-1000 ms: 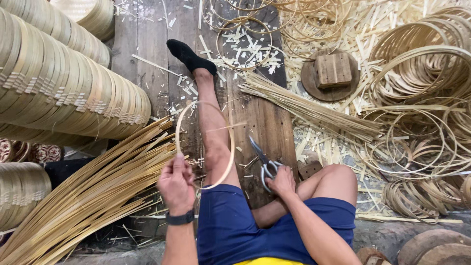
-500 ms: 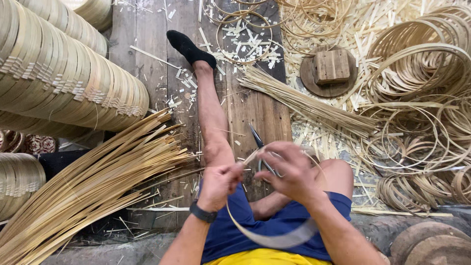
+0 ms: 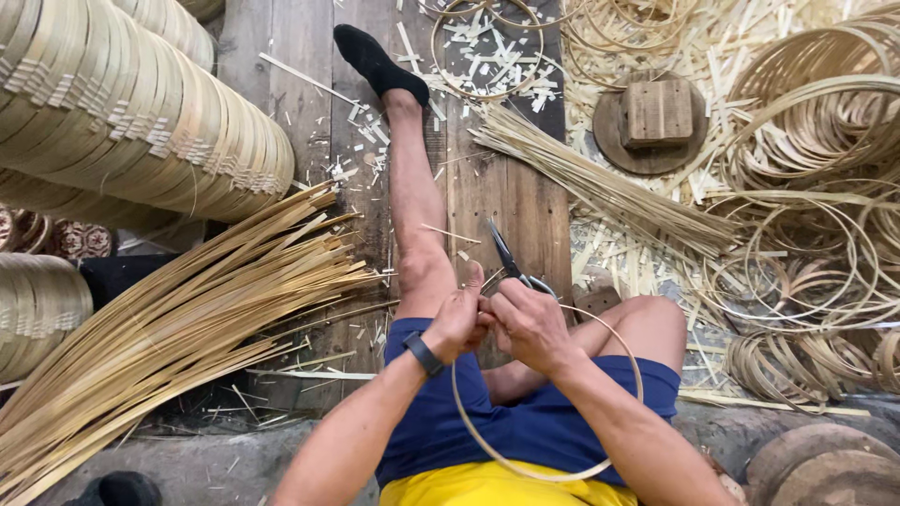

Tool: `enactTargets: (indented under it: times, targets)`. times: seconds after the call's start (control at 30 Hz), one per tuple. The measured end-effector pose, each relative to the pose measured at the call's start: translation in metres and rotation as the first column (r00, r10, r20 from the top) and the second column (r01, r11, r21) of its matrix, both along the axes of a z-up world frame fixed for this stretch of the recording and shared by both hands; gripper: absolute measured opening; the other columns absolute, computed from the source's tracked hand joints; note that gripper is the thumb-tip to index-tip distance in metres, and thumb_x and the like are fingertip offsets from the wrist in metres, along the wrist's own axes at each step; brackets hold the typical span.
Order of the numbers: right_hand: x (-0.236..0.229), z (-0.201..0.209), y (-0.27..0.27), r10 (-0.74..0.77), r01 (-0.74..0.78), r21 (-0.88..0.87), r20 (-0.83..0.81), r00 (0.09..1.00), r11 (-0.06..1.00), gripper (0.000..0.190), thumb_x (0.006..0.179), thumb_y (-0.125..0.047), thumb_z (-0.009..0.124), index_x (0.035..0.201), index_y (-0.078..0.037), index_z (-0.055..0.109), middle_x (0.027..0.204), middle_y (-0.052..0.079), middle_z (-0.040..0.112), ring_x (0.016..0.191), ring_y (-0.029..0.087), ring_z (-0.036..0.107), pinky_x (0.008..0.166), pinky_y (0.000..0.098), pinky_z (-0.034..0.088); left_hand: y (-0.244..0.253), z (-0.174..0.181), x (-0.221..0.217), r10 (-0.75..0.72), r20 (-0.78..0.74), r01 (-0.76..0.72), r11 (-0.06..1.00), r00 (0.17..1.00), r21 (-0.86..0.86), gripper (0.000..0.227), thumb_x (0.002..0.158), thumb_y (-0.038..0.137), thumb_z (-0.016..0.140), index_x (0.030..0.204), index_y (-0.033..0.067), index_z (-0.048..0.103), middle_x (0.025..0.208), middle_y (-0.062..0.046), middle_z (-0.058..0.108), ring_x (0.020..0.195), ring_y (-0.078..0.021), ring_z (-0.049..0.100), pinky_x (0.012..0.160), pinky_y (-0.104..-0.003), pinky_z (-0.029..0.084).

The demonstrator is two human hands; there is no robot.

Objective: The person sits on the floor and repeatedly bends long bamboo strips into circular rings. They use shears to trim the ends of the strips and join them to form complete loops, which are then placed on the floor.

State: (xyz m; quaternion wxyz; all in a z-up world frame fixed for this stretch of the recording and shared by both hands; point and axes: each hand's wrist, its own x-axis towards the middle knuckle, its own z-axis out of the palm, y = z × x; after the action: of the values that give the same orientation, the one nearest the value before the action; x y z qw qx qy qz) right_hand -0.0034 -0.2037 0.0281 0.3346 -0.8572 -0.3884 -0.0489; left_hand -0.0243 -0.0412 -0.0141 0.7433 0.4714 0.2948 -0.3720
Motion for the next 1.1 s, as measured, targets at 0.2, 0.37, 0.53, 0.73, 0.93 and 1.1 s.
enactTargets:
  times: [0.2, 0.37, 0.53, 0.73, 0.93, 1.1]
  targets:
    - [0.024, -0.006, -0.016, -0.126, 0.129, 0.086, -0.037, 0.991, 0.988, 0.018, 0.079, -0.015, 0.077, 0.095, -0.008, 0.072, 0.089, 0.011, 0.066, 0.075, 0.03, 0.068, 0.059, 0.0392, 0.053, 0.001, -0.008, -0.005, 0.206, 0.036, -0.203, 0.976, 0.978, -0.079, 0.062, 0.094, 0.07, 0.046, 0.068, 0.0144, 0.054, 0.05, 0.007, 0.035, 0.035, -0.0065, 0.026, 0.034, -0.026, 0.018]
    - [0.036, -0.021, -0.026, -0.535, 0.447, -0.375, -0.174, 0.827, 0.812, 0.028, 0.095, -0.036, 0.078, 0.083, -0.01, 0.078, 0.075, 0.015, 0.069, 0.069, 0.034, 0.068, 0.062, 0.0451, 0.052, 0.002, -0.021, -0.015, 0.499, 0.233, -0.477, 0.867, 0.835, -0.144, 0.048, 0.103, 0.045, 0.06, 0.068, 0.0129, 0.051, 0.049, 0.004, 0.04, 0.037, -0.0077, 0.034, 0.036, -0.026, 0.023]
    - [0.043, -0.037, -0.022, -0.371, 0.391, -0.012, -0.343, 0.863, 0.92, 0.019, 0.098, -0.027, 0.067, 0.102, -0.013, 0.08, 0.088, 0.012, 0.075, 0.075, 0.026, 0.073, 0.065, 0.0393, 0.057, 0.007, -0.051, -0.017, 0.545, 0.231, -0.516, 0.838, 0.806, -0.179, 0.045, 0.104, 0.043, 0.062, 0.071, 0.0131, 0.055, 0.051, 0.007, 0.041, 0.037, -0.0057, 0.035, 0.036, -0.024, 0.026]
    - [0.092, -0.018, -0.04, -0.515, 0.148, -0.637, -0.44, 0.736, 0.756, 0.02, 0.093, -0.026, 0.072, 0.105, -0.013, 0.082, 0.09, 0.011, 0.078, 0.08, 0.026, 0.073, 0.075, 0.0372, 0.056, 0.097, -0.114, -0.026, 0.015, 0.897, -0.776, 0.508, 0.442, 0.374, 0.029, 0.113, 0.028, 0.071, 0.099, 0.0035, 0.078, 0.092, -0.005, 0.077, 0.081, -0.0096, 0.072, 0.07, -0.026, 0.057]
    - [0.147, 0.001, -0.028, 0.19, 0.709, 0.442, -0.892, 0.409, 0.549, 0.027, 0.096, -0.029, 0.067, 0.12, -0.015, 0.07, 0.113, 0.002, 0.081, 0.107, 0.012, 0.077, 0.089, 0.0274, 0.062, 0.188, -0.18, -0.035, 0.694, 0.096, -0.627, 0.571, 0.714, 0.53, 0.032, 0.097, 0.033, 0.074, 0.096, 0.0013, 0.07, 0.071, -0.009, 0.068, 0.053, -0.0147, 0.063, 0.044, -0.028, 0.049]
    - [0.111, -0.031, 0.003, -0.017, 0.55, 0.33, -0.846, 0.532, 0.767, 0.035, 0.101, -0.029, 0.074, 0.121, 0.001, 0.073, 0.1, 0.013, 0.078, 0.078, 0.019, 0.072, 0.064, 0.0306, 0.056, 0.199, -0.198, -0.026, 0.897, 0.039, -0.89, 0.431, 0.44, 0.149, 0.014, 0.096, 0.02, 0.069, 0.096, 0.0056, 0.071, 0.08, -0.009, 0.074, 0.064, -0.016, 0.071, 0.052, -0.028, 0.055]
